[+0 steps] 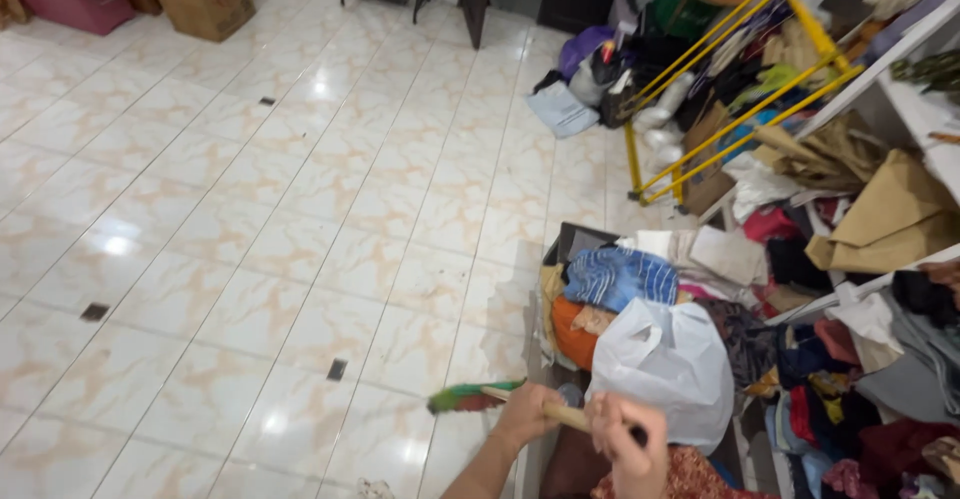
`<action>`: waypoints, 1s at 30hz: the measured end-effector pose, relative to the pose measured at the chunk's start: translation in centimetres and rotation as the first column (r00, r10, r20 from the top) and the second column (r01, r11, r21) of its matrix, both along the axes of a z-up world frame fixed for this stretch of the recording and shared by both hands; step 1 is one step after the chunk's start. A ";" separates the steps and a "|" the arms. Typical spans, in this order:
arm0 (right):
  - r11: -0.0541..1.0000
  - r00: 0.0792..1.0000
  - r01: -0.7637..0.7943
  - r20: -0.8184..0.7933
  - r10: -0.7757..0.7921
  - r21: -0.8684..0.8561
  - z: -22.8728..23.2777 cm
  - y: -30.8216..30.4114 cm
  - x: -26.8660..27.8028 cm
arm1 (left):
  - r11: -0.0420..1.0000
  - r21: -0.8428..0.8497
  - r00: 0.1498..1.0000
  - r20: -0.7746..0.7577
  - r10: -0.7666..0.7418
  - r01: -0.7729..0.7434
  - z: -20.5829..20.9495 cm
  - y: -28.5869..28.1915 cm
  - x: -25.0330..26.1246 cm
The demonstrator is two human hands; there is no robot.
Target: Sweep the tiled floor using a broom, moving through different rooms.
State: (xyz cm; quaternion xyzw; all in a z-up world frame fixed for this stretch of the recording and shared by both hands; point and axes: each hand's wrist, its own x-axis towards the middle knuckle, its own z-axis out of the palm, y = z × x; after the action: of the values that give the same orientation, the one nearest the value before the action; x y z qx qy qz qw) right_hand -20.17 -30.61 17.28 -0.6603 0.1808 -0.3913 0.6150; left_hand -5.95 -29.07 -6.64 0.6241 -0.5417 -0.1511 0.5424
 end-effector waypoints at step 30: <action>0.730 0.908 -0.231 -0.127 0.399 0.643 -10.8 5.5 30.4 | 0.488 0.812 0.873 0.053 0.485 -0.321 -7.1 25.3 27.4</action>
State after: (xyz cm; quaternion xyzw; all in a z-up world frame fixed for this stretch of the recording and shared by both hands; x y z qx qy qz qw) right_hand 10.27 -25.15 6.46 -0.4898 0.2601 -0.1110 0.8247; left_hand 21.44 -3.78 -13.75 0.8918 -0.2005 -0.3022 0.2706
